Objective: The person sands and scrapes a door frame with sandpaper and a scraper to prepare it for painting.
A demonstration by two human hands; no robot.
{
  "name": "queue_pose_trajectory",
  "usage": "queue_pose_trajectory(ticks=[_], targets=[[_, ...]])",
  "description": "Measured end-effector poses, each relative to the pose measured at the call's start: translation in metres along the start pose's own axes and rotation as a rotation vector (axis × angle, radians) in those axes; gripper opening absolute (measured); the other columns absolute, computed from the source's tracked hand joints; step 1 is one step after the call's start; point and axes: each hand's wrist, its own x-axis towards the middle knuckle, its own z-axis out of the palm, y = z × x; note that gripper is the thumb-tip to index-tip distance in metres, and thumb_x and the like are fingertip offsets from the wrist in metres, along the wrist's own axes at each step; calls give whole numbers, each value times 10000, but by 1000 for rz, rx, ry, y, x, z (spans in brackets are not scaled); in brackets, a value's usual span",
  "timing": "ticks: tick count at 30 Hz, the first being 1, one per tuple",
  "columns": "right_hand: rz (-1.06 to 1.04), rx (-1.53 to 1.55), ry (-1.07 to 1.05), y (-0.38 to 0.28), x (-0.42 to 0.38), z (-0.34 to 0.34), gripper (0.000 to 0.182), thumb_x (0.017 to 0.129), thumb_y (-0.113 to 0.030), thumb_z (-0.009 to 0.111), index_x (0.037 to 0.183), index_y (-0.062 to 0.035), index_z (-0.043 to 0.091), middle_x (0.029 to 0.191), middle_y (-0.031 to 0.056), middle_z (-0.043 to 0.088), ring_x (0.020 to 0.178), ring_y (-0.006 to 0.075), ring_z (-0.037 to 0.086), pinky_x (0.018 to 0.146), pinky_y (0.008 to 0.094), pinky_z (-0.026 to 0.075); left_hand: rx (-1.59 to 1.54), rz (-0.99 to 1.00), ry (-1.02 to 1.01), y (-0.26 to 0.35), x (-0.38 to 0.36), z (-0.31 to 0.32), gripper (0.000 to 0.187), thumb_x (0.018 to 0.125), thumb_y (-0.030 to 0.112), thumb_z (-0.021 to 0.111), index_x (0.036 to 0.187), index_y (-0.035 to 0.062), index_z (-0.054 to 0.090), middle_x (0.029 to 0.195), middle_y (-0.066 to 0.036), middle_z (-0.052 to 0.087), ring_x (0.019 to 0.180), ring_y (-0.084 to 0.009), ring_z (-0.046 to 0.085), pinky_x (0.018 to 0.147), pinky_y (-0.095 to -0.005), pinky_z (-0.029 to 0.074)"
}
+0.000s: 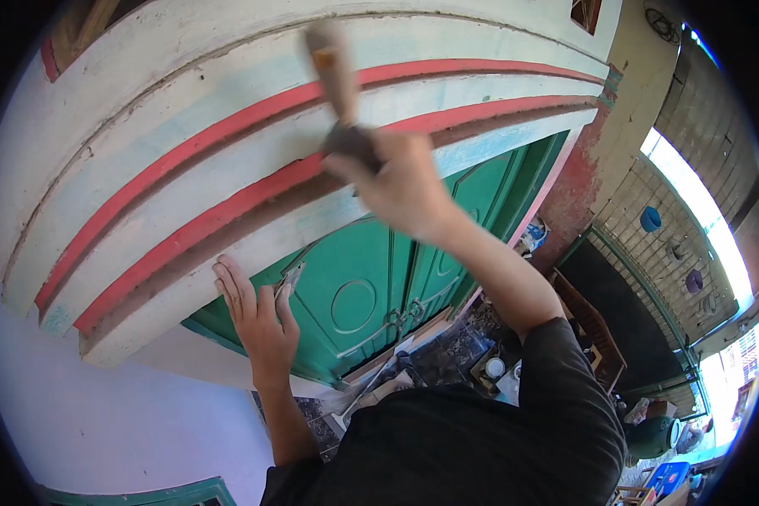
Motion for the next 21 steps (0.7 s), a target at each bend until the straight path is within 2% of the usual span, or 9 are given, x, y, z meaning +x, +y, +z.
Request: queue_pose_trajectory(ticks=[1, 2, 3, 8, 9, 12, 14, 18, 21], targets=[[69, 32, 38, 13, 3, -12, 172, 949, -114, 770, 1045, 28, 758, 808, 127, 773, 681, 118, 670, 648, 317, 547, -10, 4, -13, -2, 0, -1, 190, 1001, 101, 611, 896, -56, 589, 1640, -398, 272, 1556, -553, 216, 1249, -654, 221], [84, 0, 85, 27, 4, -24, 168, 952, -97, 772, 1037, 47, 759, 892, 79, 799, 809, 83, 708, 746, 276, 563, -18, 5, -23, -4, -1, -3, 190, 1002, 101, 611, 899, -58, 592, 1640, -395, 275, 1556, -551, 218, 1248, -656, 224], [35, -117, 153, 42, 5, -35, 179, 945, -114, 773, 1038, 38, 758, 765, 110, 755, 648, 109, 651, 636, 304, 529, -14, -2, -21, -5, -2, -4, 190, 1002, 101, 611, 899, -58, 592, 1640, -395, 275, 1556, -551, 218, 1248, -656, 224], [76, -233, 168, 53, 2, -32, 186, 918, -126, 791, 1014, 29, 758, 706, 165, 702, 599, 144, 640, 592, 321, 503, -21, 7, -18, -5, -2, -2, 184, 1004, 97, 611, 908, -58, 595, 1639, -390, 283, 1555, -548, 223, 1251, -649, 224], [135, -213, 79, 43, 2, -24, 181, 942, -111, 783, 1051, 33, 759, 861, 101, 782, 743, 72, 658, 702, 302, 541, -27, 16, -23, -4, -1, -1, 184, 1004, 97, 611, 908, -58, 595, 1639, -390, 283, 1555, -548, 223, 1251, -649, 224], [88, -125, -2, 11, 0, 4, 190, 948, -116, 781, 1066, 31, 760, 855, 92, 779, 735, 61, 646, 696, 297, 542, 4, 19, -3, -1, 0, 2, 181, 1002, 95, 612, 907, -57, 592, 1636, -390, 292, 1555, -545, 226, 1253, -645, 223], [7, -4, -13, 4, 3, 8, 202, 929, -142, 781, 1050, 19, 765, 734, 155, 727, 606, 150, 663, 609, 321, 537, 8, 11, 0, -3, -1, 1, 174, 998, 88, 611, 904, -56, 586, 1638, -389, 290, 1556, -545, 224, 1254, -645, 222], [122, -70, 104, 35, 16, -25, 209, 922, -126, 773, 1050, 38, 754, 775, 179, 747, 625, 159, 688, 621, 317, 545, -15, 2, -28, -7, -2, -5, 175, 998, 89, 612, 902, -55, 584, 1644, -387, 278, 1559, -545, 217, 1253, -646, 222], [27, -160, 99, 30, 9, -3, 219, 912, -126, 779, 1062, 32, 755, 769, 208, 729, 614, 198, 694, 624, 332, 549, -16, 20, -34, -8, -2, -4, 171, 995, 83, 615, 902, -57, 583, 1647, -386, 271, 1561, -544, 210, 1253, -647, 222]])
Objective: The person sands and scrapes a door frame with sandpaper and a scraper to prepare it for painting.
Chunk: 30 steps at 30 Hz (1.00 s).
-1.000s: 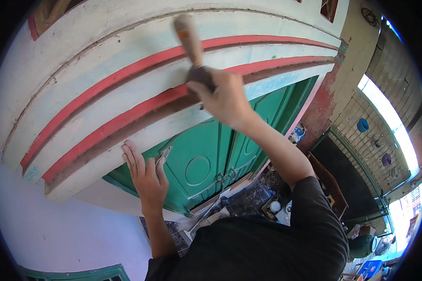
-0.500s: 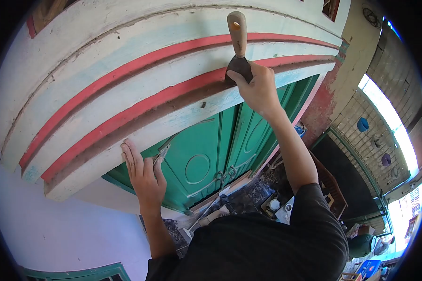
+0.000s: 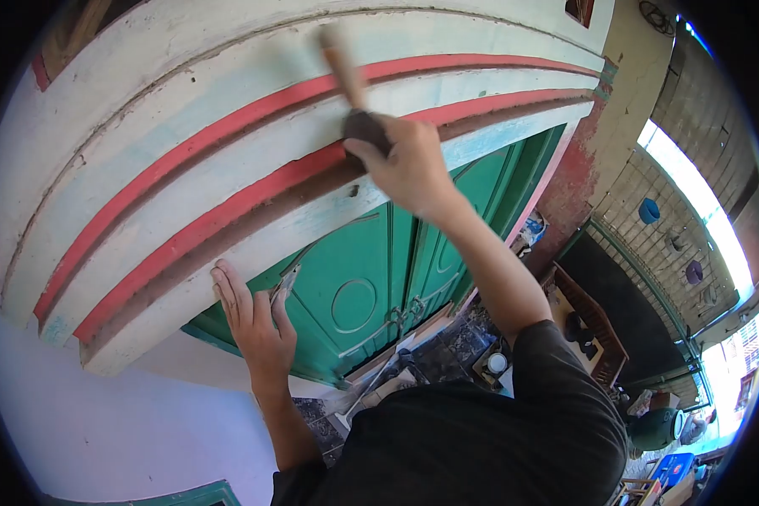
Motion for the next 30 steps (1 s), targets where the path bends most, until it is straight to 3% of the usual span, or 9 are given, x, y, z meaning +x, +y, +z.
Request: queue_pose_trajectory(ticks=[2, 4, 5, 10, 11, 14, 20, 23, 30], targets=[[-143, 186, -33, -8, -3, 26, 234, 904, -131, 785, 1088, 12, 762, 777, 215, 723, 617, 261, 707, 622, 359, 554, 10, -21, 3, 3, 1, 1, 152, 985, 63, 614, 900, -59, 582, 1646, -387, 273, 1561, -546, 212, 1250, -651, 228], [31, 106, -250, -49, -3, 19, 209, 937, -77, 772, 1110, 38, 752, 874, 127, 786, 748, 103, 698, 705, 296, 565, -3, -12, 10, 5, 2, 3, 137, 976, 48, 610, 897, -59, 578, 1644, -391, 273, 1560, -550, 210, 1250, -657, 223], [32, 109, -249, -46, -2, 19, 209, 937, -77, 772, 1110, 38, 752, 874, 127, 786, 748, 103, 698, 705, 296, 565, -12, -9, 23, 4, 2, 2, 122, 967, 33, 606, 895, -60, 574, 1642, -395, 273, 1559, -554, 208, 1250, -663, 219], [-41, 94, -140, -38, -3, 34, 177, 940, -61, 761, 1087, 39, 755, 873, 144, 789, 751, 135, 740, 698, 299, 574, -73, -15, 56, 8, -7, -8, 98, 943, 16, 606, 890, -59, 572, 1631, -423, 253, 1556, -586, 159, 1245, -695, 185], [-121, 161, -84, -44, -9, 41, 215, 893, -92, 788, 1087, -2, 768, 842, 230, 739, 685, 305, 748, 655, 368, 571, -85, -21, 78, 11, -10, -8, 94, 937, 13, 608, 888, -59, 571, 1631, -434, 238, 1554, -599, 140, 1241, -708, 172], [-108, 291, -135, -55, -12, 41, 200, 898, -89, 785, 1074, 6, 766, 885, 220, 757, 719, 304, 763, 675, 366, 581, -46, -53, 94, 14, -15, -12, 93, 934, 14, 615, 892, -58, 577, 1633, -451, 195, 1545, -625, 116, 1232, -726, 166], [-77, 114, -102, -44, -11, 41, 204, 915, -63, 766, 1097, 29, 757, 929, 209, 777, 740, 283, 773, 669, 339, 586, 16, -120, 140, 9, -20, -25, 84, 933, 16, 616, 920, -61, 587, 1630, -467, 161, 1537, -640, 115, 1232, -731, 159], [-138, 336, -201, -63, -16, 49, 203, 907, -61, 780, 1081, 39, 754, 963, 200, 785, 765, 257, 784, 653, 346, 590, 39, -122, 139, 3, -18, -19, 100, 925, 37, 651, 937, -36, 583, 1614, -482, 173, 1515, -668, 131, 1202, -771, 189], [-215, 265, -164, -60, -14, 60, 212, 920, -41, 758, 1117, 37, 749, 930, 189, 786, 816, 262, 794, 678, 333, 605, 50, -142, 121, 3, -19, -17, 72, 933, 12, 607, 935, -59, 591, 1639, -445, 179, 1536, -635, 123, 1233, -730, 171]])
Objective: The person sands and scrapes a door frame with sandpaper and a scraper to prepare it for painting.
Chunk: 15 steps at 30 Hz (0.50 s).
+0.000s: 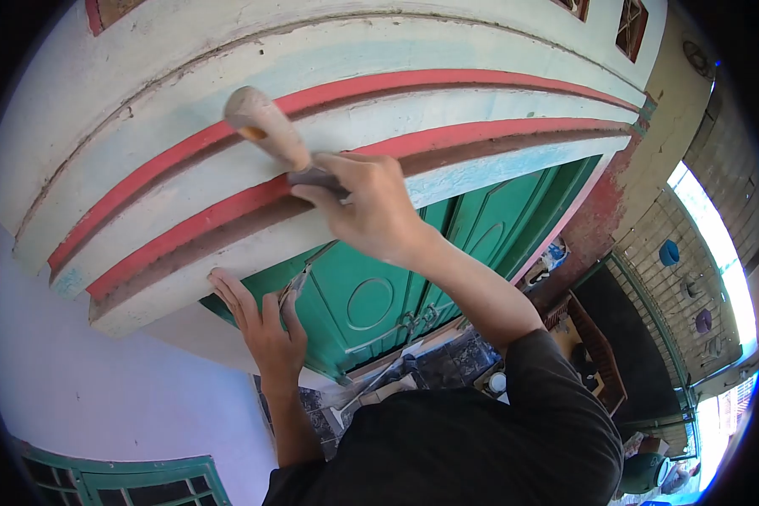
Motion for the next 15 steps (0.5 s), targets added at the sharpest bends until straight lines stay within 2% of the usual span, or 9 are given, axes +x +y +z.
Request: queue_pose_trajectory(ticks=[2, 4, 6, 9, 12, 15], targets=[[33, 118, -12, -2, 2, 1, 209, 915, -38, 758, 1113, 26, 756, 933, 189, 783, 800, 275, 790, 676, 344, 596, 10, 14, 3, 2, 2, -2, 108, 939, 32, 651, 939, -46, 576, 1604, -482, 201, 1507, -669, 156, 1213, -751, 201], [41, -4, 52, 2, 4, -5, 222, 899, -27, 767, 1115, 19, 757, 937, 186, 781, 785, 281, 785, 666, 347, 587, 18, 19, -9, 0, 2, -6, 112, 944, 36, 653, 938, -47, 576, 1604, -482, 201, 1507, -668, 157, 1214, -748, 201], [78, 8, 63, 3, 4, 0, 225, 894, -40, 777, 1113, 8, 761, 938, 191, 775, 774, 292, 778, 672, 351, 588, 21, 20, -16, 0, 2, -5, 117, 948, 40, 654, 937, -47, 576, 1604, -481, 200, 1507, -668, 157, 1215, -746, 202], [-69, -11, -26, -13, 3, 10, 225, 894, -81, 790, 1106, -10, 766, 909, 203, 761, 764, 319, 767, 689, 372, 592, 7, 24, -24, -1, 0, -3, 62, 920, -5, 608, 927, -60, 580, 1643, -435, 183, 1539, -631, 117, 1232, -732, 174], [32, 40, 33, -12, 4, 9, 219, 888, -72, 792, 1097, -11, 767, 911, 195, 766, 767, 319, 768, 698, 379, 596, 15, 29, 6, 1, 0, -3, 60, 910, -12, 608, 929, -59, 577, 1645, -433, 182, 1541, -627, 116, 1231, -735, 169], [-5, -2, 41, -5, 3, 9, 222, 892, -74, 791, 1101, -6, 766, 916, 192, 770, 767, 310, 771, 700, 368, 599, 6, 4, -4, 0, 1, -4, 62, 903, -14, 614, 929, -55, 576, 1647, -429, 184, 1543, -622, 120, 1232, -735, 164]])
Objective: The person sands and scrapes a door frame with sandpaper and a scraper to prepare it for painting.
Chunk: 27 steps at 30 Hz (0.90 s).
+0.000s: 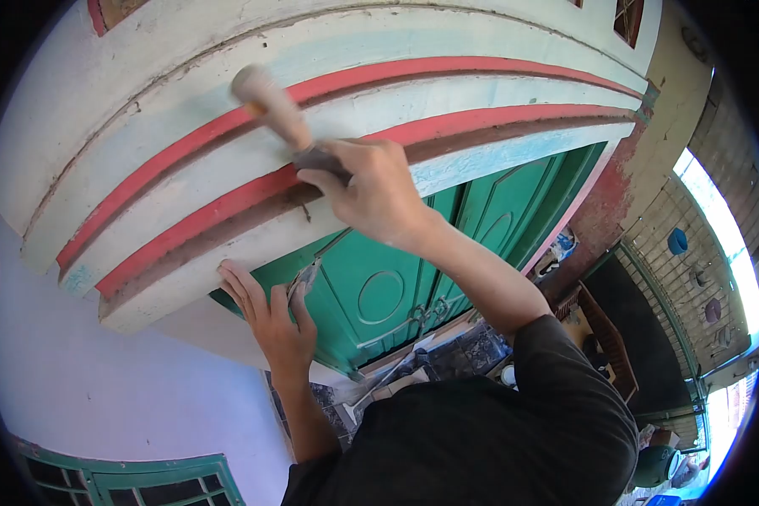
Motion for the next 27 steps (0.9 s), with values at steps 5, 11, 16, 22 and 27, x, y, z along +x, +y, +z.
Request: queue_pose_trajectory(ticks=[5, 11, 16, 22, 27], targets=[[8, 130, -24, -13, 2, 11, 188, 893, -76, 791, 1061, 4, 770, 895, 184, 768, 719, 315, 753, 660, 362, 585, 2, -5, 7, 3, -2, -2, 68, 905, -7, 626, 952, -48, 599, 1664, -402, 191, 1557, -593, 140, 1237, -724, 156], [-25, -34, 16, -10, 3, 23, 158, 893, -78, 787, 1033, -8, 767, 851, 204, 736, 688, 342, 724, 626, 386, 554, 2, -67, -43, 8, -7, -22, 64, 931, 9, 639, 967, -36, 610, 1671, -382, 209, 1573, -543, 177, 1240, -718, 130], [-30, 148, -51, -12, 6, 18, 150, 886, -67, 781, 1028, -18, 776, 896, 181, 771, 764, 316, 769, 687, 362, 596, -26, -87, -50, 8, -20, -28, 62, 918, 16, 652, 943, -11, 603, 1654, -415, 204, 1554, -592, 164, 1211, -764, 121], [-52, 197, -95, -22, 0, 30, 170, 891, -67, 781, 1052, -14, 768, 889, 163, 779, 740, 305, 764, 651, 369, 594, -20, -135, -46, 7, -27, -28, 67, 916, 15, 659, 960, -3, 611, 1657, -418, 184, 1553, -603, 135, 1195, -787, 97], [-46, 31, 22, -9, 3, 20, 140, 892, -76, 781, 1019, -21, 760, 873, 169, 756, 750, 331, 753, 637, 386, 585, -16, -158, -26, 11, -23, -36, 81, 916, 19, 666, 970, -4, 610, 1658, -420, 175, 1553, -610, 117, 1191, -793, 81]])
